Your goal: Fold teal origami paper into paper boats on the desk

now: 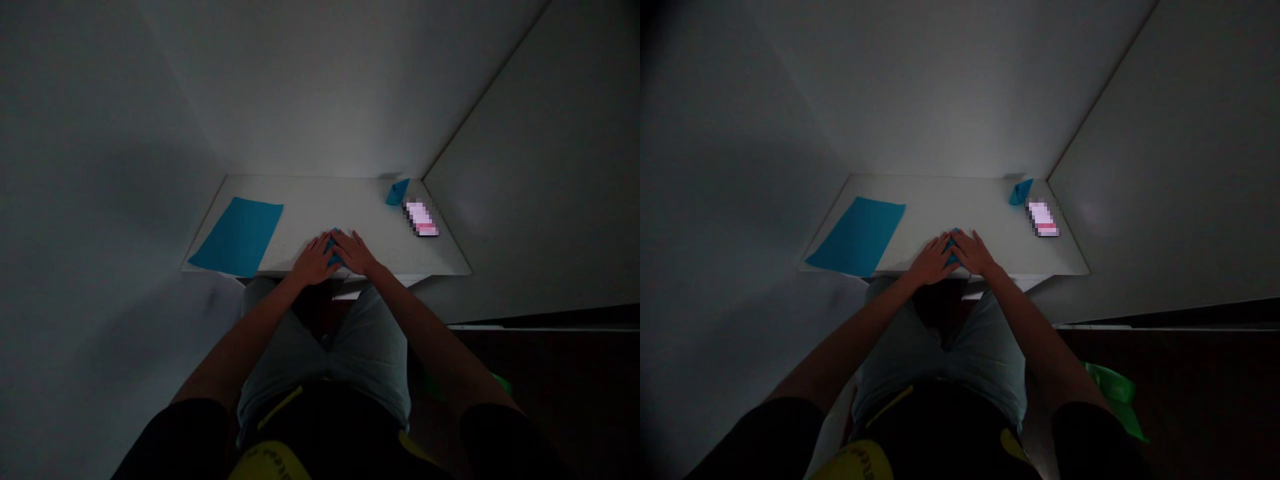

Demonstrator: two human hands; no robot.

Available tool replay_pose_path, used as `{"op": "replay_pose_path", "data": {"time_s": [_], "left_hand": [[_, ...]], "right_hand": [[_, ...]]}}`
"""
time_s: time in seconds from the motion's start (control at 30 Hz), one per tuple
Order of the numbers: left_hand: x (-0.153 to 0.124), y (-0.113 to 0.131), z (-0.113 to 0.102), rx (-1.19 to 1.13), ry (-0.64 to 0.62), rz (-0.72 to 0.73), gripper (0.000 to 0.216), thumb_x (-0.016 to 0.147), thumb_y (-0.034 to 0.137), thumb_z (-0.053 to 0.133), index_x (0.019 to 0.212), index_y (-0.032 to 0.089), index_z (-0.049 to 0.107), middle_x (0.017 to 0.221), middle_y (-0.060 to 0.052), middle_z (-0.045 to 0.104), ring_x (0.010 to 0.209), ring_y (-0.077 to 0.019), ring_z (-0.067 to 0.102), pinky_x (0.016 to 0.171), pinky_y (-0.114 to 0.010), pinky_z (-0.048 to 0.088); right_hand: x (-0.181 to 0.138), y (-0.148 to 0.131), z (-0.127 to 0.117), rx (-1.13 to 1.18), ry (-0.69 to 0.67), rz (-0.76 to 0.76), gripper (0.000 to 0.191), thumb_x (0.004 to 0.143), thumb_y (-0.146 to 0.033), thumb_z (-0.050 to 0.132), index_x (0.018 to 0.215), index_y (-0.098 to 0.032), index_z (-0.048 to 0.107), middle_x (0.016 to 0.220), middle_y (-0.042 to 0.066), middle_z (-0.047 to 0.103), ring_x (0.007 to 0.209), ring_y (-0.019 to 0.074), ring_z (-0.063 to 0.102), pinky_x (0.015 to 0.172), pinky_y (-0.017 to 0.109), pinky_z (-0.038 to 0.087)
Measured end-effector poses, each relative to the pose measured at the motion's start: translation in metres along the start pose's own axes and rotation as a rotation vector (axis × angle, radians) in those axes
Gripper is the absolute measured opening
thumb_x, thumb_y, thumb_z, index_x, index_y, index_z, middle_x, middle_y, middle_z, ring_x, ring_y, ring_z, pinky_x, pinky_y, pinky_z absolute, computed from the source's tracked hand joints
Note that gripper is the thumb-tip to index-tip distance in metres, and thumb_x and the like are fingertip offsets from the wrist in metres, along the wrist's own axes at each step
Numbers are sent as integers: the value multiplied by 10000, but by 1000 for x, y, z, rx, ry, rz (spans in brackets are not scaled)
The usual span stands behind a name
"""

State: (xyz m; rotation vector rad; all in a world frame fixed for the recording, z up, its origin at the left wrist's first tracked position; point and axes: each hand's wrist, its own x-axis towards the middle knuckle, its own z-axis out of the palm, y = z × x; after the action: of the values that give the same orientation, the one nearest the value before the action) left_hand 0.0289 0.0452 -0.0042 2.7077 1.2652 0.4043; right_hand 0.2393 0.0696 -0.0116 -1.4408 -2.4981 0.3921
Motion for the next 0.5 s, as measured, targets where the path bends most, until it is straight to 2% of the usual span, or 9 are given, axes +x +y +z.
{"op": "replay_pose_path", "data": {"time_s": [0.13, 0.3, 0.5], "left_hand": [[1, 1, -2, -7, -11, -13, 694, 1084, 568, 485, 1619, 127, 501, 1782, -192, 318, 1697, -320, 201, 1379, -518, 217], [-5, 0, -4, -11, -10, -27, 721, 1076, 597, 493, 1627, 132, 488, 1777, -190, 334, 1688, -316, 238, 1381, -512, 218], [-9, 0, -9, -15, 1, -64, 775, 1051, 622, 528, 1633, 112, 479, 1757, -199, 372, 1677, -336, 269, 1383, -522, 219]], "right_hand": [[15, 0, 1, -8, -21, -5, 778, 1113, -658, 129, 1773, -249, 179, 1797, 59, 271, 1680, 270, 242, 1384, 594, 141], [23, 5, -2, -69, -3, -10, 828, 1097, -704, 151, 1758, -215, 252, 1801, 81, 262, 1688, 295, 216, 1386, 615, 87], [14, 4, -5, -78, 71, -43, 798, 1109, -684, 145, 1748, -229, 289, 1796, 78, 288, 1681, 274, 242, 1395, 583, 103]]}}
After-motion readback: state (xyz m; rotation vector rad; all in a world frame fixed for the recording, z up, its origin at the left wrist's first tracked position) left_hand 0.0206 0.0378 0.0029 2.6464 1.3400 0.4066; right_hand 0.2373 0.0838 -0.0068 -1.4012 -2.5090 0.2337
